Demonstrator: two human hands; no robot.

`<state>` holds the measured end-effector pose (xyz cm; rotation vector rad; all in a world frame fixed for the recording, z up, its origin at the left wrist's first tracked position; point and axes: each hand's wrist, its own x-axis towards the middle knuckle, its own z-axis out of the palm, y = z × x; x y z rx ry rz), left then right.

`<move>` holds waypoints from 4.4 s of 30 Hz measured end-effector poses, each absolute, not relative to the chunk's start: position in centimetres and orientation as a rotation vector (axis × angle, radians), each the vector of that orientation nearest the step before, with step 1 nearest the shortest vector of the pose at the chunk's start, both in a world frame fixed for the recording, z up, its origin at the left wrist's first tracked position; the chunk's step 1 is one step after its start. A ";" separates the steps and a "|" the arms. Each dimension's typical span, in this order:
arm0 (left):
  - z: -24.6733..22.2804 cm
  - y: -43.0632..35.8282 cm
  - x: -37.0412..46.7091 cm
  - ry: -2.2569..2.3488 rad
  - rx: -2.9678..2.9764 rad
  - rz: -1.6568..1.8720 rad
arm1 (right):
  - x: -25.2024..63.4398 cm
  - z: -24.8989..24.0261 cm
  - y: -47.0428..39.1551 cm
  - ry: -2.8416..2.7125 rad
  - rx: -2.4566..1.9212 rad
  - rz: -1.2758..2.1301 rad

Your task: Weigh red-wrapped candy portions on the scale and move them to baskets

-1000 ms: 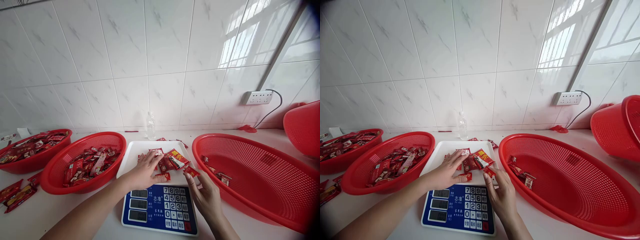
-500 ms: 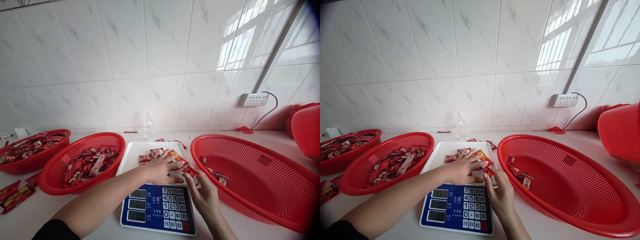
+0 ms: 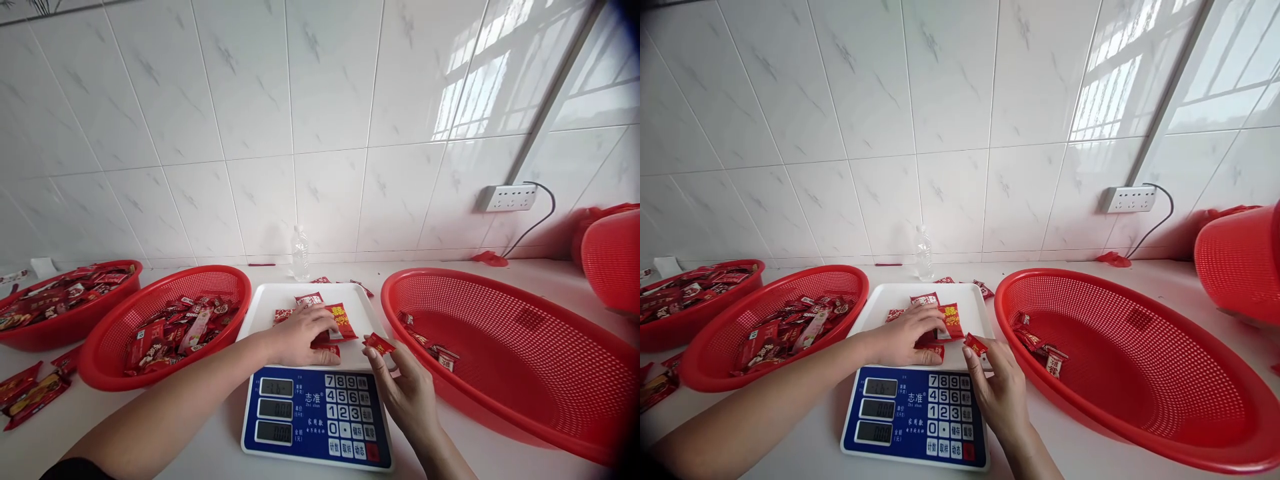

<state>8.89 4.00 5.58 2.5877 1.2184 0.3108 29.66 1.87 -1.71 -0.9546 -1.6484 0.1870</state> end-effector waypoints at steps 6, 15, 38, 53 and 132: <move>5.3 5.2 8.2 1.440 2.462 0.144 | 29.7 -1.7 2.0 -1.646 -0.951 0.199; 4.7 6.5 7.7 1.424 2.501 0.212 | 29.8 -2.0 2.2 -1.668 -0.982 0.185; 2.0 -7.5 10.0 0.610 2.446 1.165 | 26.1 -1.3 -4.2 -2.064 -0.375 -0.047; 0.7 -4.9 5.0 0.885 1.489 1.772 | 26.3 1.3 -2.6 -2.155 -0.541 0.064; 1.4 -4.0 2.9 0.657 0.877 1.444 | 21.7 6.3 8.2 -2.750 -0.830 0.421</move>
